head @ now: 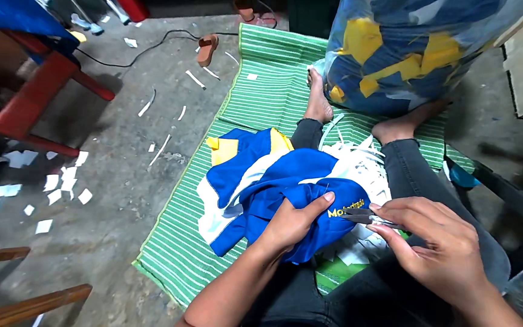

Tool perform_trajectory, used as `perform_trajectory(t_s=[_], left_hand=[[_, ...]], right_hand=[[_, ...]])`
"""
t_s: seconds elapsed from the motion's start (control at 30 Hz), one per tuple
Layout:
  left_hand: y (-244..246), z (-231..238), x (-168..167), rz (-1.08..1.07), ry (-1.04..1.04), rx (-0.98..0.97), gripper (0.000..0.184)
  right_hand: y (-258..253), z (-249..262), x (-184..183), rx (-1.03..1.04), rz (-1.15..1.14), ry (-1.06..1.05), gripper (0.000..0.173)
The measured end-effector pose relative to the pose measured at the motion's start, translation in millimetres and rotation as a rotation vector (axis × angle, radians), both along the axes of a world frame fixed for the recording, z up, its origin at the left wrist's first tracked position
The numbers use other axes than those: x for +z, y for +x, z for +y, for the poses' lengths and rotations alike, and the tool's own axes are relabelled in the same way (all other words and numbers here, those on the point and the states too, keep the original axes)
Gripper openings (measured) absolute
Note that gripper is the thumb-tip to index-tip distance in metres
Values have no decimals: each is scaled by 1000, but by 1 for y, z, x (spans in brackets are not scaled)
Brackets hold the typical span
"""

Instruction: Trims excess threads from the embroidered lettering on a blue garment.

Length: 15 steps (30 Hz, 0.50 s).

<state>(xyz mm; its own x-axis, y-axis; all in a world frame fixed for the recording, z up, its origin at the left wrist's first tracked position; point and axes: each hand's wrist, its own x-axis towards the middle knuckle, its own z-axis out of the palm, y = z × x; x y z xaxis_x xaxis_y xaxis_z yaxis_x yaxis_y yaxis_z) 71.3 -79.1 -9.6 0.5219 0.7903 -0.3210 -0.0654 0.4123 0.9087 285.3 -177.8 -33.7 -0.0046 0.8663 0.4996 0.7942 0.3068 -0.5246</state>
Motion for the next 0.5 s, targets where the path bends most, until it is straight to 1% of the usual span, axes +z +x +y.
perform_trajectory(t_s=[0.17,0.5], left_hand=[[0,0,0,3,-2,13,8],[0,0,1,-20,-47,43,10]], right_hand=[[-3,0,4,-22,-71,19,27],[-7,3,-9,3,0,57,24]])
